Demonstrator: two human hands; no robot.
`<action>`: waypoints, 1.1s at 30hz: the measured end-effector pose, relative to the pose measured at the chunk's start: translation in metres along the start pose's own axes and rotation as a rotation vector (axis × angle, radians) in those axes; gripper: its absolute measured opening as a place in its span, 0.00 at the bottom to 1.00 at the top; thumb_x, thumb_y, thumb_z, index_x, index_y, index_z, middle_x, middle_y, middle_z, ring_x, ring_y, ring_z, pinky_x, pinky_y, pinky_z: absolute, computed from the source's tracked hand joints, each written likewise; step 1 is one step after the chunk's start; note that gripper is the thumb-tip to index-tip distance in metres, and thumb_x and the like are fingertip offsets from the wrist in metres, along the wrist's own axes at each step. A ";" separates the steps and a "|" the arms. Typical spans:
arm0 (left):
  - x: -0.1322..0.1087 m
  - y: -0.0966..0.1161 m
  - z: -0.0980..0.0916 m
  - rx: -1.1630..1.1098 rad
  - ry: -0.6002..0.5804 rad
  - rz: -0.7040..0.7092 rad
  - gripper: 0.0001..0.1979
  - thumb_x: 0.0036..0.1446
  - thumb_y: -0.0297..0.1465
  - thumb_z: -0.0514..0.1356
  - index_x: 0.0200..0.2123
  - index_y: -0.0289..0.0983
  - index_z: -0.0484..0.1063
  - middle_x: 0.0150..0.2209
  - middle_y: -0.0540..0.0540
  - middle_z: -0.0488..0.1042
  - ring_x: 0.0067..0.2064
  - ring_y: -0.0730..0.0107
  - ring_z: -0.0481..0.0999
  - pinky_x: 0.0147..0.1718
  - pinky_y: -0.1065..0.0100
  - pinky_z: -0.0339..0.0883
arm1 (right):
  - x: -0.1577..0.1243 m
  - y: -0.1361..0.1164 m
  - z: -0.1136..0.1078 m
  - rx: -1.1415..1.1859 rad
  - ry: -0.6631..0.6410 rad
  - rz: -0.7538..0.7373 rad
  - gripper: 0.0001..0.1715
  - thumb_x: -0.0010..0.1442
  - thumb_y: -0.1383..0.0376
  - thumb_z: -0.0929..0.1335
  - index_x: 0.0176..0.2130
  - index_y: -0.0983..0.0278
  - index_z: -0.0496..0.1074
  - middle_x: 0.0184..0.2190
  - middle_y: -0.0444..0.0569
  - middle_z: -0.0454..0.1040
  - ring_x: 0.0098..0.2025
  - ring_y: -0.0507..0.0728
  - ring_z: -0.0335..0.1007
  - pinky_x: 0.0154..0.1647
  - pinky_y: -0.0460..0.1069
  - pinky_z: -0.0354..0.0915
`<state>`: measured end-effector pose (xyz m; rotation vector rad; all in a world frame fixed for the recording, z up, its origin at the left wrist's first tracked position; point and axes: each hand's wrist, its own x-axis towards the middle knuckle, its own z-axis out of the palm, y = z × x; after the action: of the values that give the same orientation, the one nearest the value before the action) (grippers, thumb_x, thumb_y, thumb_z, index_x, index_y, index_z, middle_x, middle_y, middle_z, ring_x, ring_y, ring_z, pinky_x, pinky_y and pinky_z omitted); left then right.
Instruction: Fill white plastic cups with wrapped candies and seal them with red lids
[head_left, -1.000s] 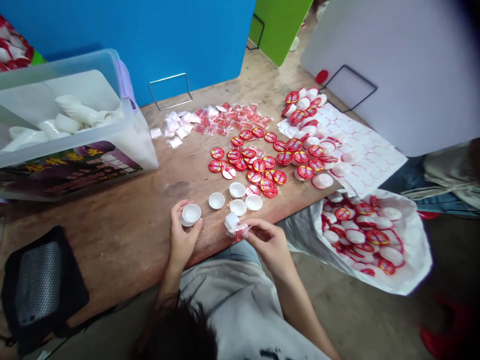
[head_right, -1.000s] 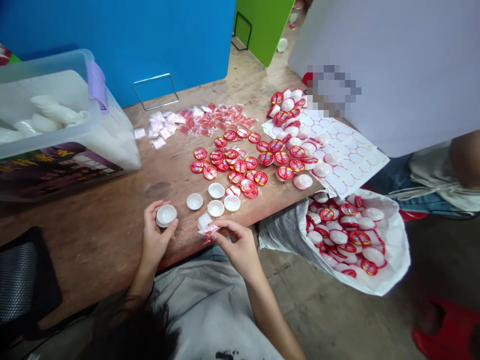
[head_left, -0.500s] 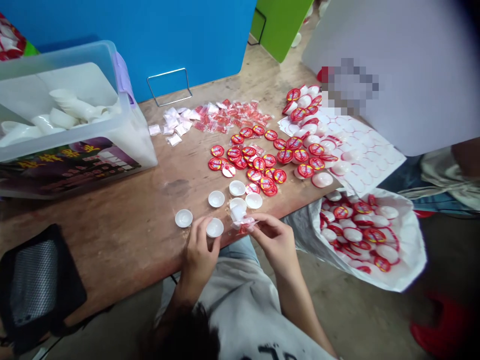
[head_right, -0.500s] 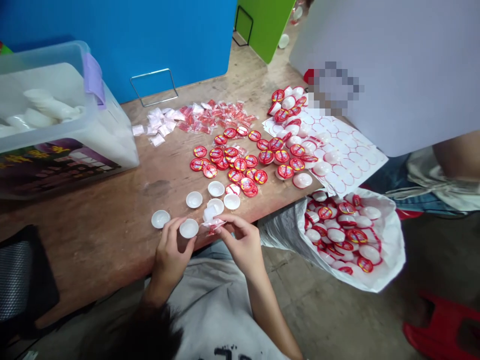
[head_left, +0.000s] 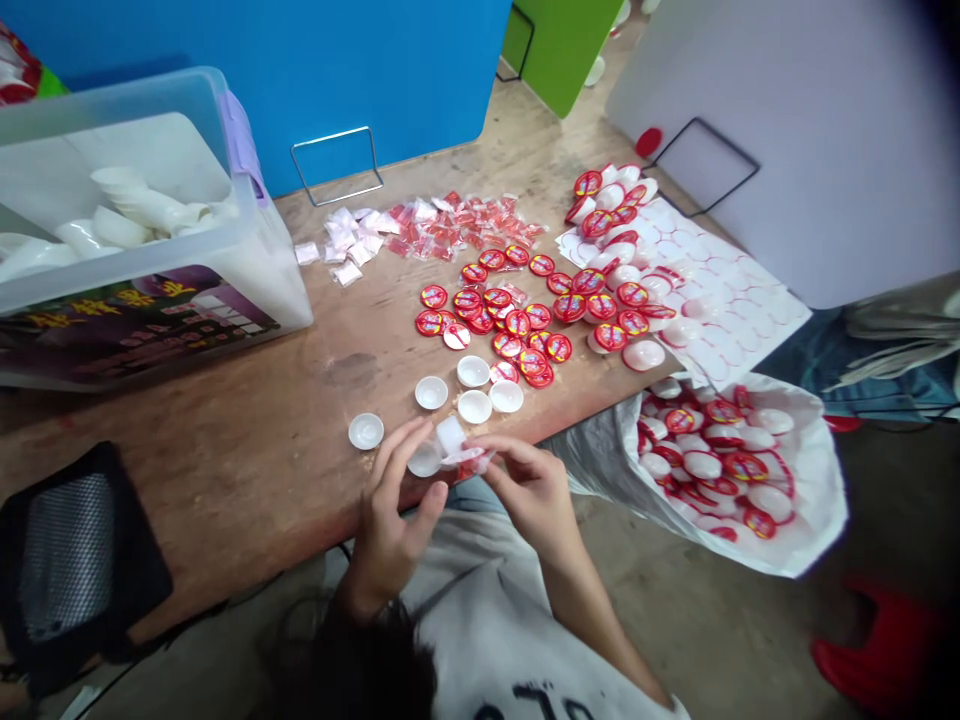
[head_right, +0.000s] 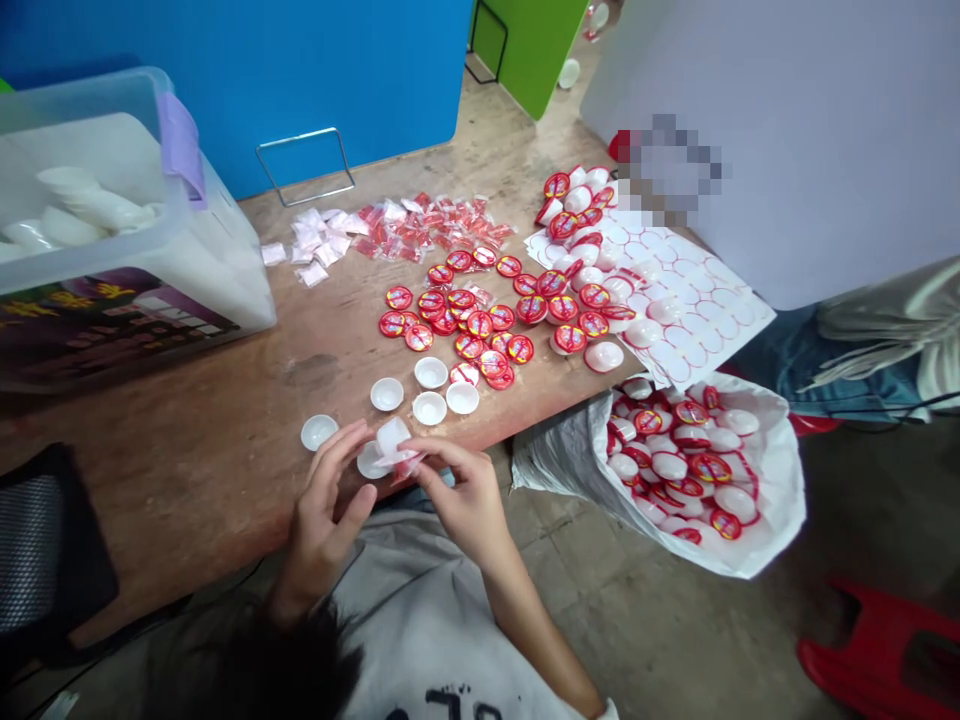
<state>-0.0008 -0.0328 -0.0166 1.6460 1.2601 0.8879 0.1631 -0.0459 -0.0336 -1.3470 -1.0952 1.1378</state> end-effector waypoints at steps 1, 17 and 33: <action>0.000 0.001 0.000 -0.103 -0.037 -0.071 0.23 0.58 0.30 0.57 0.57 0.43 0.64 0.59 0.42 0.63 0.59 0.56 0.64 0.56 0.59 0.60 | -0.001 -0.003 0.002 0.014 -0.034 -0.013 0.07 0.56 0.62 0.70 0.37 0.57 0.77 0.34 0.47 0.80 0.34 0.56 0.76 0.37 0.49 0.70; 0.001 -0.003 0.005 -0.692 -0.057 -0.258 0.22 0.53 0.35 0.64 0.51 0.36 0.69 0.51 0.38 0.74 0.49 0.59 0.76 0.45 0.66 0.71 | 0.002 -0.014 0.016 0.072 0.073 -0.337 0.11 0.54 0.72 0.71 0.36 0.56 0.78 0.29 0.45 0.76 0.34 0.54 0.70 0.36 0.49 0.66; -0.005 -0.001 0.007 0.020 0.146 0.056 0.17 0.61 0.30 0.52 0.52 0.38 0.70 0.48 0.42 0.71 0.50 0.63 0.70 0.49 0.65 0.64 | 0.003 -0.036 0.011 -0.359 -0.445 -0.307 0.09 0.63 0.67 0.64 0.37 0.63 0.75 0.29 0.47 0.73 0.31 0.52 0.68 0.32 0.45 0.62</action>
<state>0.0041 -0.0395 -0.0205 1.6637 1.3308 1.0489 0.1520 -0.0392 0.0017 -1.1568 -1.8337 1.0666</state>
